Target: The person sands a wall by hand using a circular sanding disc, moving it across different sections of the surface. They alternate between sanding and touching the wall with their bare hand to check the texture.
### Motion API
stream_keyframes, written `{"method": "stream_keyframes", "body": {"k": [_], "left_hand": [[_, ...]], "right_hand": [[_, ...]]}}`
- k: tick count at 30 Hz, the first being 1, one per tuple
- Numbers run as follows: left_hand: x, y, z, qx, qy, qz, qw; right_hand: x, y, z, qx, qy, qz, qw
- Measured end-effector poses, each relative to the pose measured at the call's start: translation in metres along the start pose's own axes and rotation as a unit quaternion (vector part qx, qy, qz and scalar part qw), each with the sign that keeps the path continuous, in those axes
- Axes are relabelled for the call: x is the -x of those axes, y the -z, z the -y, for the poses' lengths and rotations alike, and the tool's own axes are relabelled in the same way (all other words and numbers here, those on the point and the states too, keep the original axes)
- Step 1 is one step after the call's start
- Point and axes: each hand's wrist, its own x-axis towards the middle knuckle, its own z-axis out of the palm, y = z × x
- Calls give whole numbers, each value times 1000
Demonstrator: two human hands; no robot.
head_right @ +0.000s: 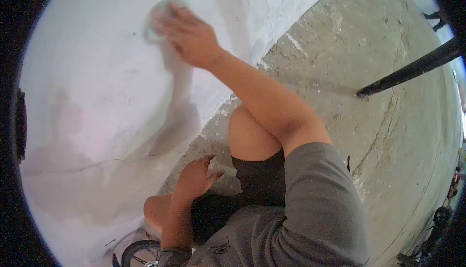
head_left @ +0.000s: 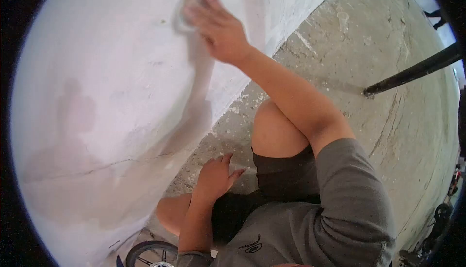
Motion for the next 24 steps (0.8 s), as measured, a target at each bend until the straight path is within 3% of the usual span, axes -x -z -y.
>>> {"method": "stream_keyframes", "body": {"k": [3,5,7,9,10,12,13,15,19,24], "left_hand": [[19,11,-2,4,8,8,1000],[34,17,-5,31,16,0,999],[48,23,-8,36,15,-4,999],[59,23,-8,36,-2,-26,999],[65,23,-8,21,-22,-38,999],[75,30,-11,37,-13,-37,999],[80,32,-12,40,-11,-26,999],[91,31,-11,49,-14,-46,998],[108,25,-4,34,-16,-69,997],[129,23,0,45,-20,-87,995]], "right_hand": [[13,4,-34,38,-121,-70,989],[31,-1,-60,-8,-249,-155,956],[43,10,-64,0,-469,-89,879],[67,6,-79,-16,-566,-41,823],[70,1,-78,-18,-558,-27,829],[73,-8,-73,-114,-651,-130,739],[74,-13,-72,-113,-645,-121,746],[77,-19,-72,-164,-722,-168,651],[97,-39,-76,-185,-734,-192,625],[71,-51,-16,-225,-738,-252,585]]}}
